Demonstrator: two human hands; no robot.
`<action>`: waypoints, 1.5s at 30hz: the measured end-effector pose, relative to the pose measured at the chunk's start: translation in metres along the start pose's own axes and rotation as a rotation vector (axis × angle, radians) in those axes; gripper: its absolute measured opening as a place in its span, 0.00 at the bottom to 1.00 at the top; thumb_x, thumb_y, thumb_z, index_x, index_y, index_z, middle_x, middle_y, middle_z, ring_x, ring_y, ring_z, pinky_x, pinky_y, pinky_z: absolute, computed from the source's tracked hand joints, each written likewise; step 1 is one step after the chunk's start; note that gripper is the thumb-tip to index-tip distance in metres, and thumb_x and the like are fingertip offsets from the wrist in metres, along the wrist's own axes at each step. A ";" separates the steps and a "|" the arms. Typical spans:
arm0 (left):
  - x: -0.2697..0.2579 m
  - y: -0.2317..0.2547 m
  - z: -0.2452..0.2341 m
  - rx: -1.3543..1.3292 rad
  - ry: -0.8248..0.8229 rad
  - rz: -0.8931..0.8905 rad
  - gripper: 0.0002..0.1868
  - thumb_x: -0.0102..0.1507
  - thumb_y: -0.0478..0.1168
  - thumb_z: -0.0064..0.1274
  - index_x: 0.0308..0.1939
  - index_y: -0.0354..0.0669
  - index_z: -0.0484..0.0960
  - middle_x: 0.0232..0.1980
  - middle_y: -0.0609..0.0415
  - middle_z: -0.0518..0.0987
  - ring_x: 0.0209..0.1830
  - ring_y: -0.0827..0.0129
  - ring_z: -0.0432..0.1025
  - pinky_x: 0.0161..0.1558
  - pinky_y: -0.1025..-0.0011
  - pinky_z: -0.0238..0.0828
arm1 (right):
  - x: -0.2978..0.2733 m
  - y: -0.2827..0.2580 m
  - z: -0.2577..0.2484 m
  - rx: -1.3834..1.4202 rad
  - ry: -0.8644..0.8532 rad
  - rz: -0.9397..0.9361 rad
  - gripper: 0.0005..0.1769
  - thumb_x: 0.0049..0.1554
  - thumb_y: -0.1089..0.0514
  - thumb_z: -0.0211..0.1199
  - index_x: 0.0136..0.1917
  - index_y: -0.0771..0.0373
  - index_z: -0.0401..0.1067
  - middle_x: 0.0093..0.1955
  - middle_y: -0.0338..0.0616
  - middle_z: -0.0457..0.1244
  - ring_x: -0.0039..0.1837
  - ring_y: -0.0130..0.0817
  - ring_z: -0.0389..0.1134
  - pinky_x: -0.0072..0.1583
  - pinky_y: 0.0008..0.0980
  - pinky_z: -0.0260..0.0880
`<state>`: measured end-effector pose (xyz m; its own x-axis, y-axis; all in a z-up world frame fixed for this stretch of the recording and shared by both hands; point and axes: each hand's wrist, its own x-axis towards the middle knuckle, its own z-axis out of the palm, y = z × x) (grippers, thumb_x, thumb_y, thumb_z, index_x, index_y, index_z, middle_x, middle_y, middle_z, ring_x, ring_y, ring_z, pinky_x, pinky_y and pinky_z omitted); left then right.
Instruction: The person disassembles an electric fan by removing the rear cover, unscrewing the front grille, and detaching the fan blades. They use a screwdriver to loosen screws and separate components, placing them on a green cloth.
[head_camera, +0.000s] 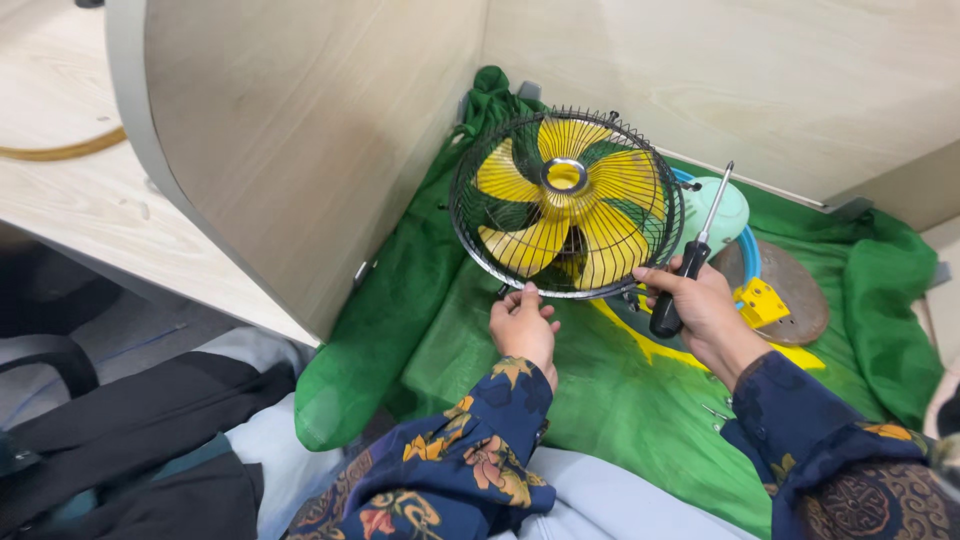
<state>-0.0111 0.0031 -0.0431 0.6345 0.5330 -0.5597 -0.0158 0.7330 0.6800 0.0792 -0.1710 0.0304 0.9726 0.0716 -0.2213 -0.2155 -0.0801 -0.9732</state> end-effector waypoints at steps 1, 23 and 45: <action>0.001 0.001 -0.001 0.003 0.005 0.010 0.12 0.67 0.44 0.54 0.45 0.40 0.73 0.40 0.56 0.79 0.34 0.74 0.73 0.32 0.73 0.73 | 0.002 0.001 -0.001 0.033 -0.030 0.013 0.18 0.52 0.68 0.70 0.47 0.58 0.62 0.42 0.40 0.66 0.41 0.29 0.68 0.42 0.29 0.70; -0.039 0.038 0.022 0.061 -0.172 0.277 0.15 0.68 0.37 0.47 0.57 0.40 0.67 0.53 0.48 0.85 0.47 0.70 0.78 0.47 0.70 0.71 | 0.036 0.021 -0.025 0.187 -0.165 0.040 0.09 0.55 0.56 0.68 0.41 0.60 0.69 0.36 0.37 0.63 0.36 0.27 0.65 0.39 0.30 0.68; -0.084 0.126 0.067 0.035 -0.820 0.041 0.31 0.61 0.27 0.47 0.66 0.53 0.62 0.64 0.50 0.77 0.63 0.64 0.74 0.60 0.66 0.69 | 0.026 -0.068 -0.063 0.881 -0.369 0.042 0.13 0.57 0.55 0.63 0.52 0.64 0.70 0.57 0.48 0.71 0.56 0.34 0.76 0.55 0.25 0.75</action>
<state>-0.0147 0.0228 0.1210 0.9973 0.0709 -0.0193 -0.0358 0.6987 0.7146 0.1248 -0.2259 0.0944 0.9060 0.4068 -0.1168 -0.3846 0.6765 -0.6280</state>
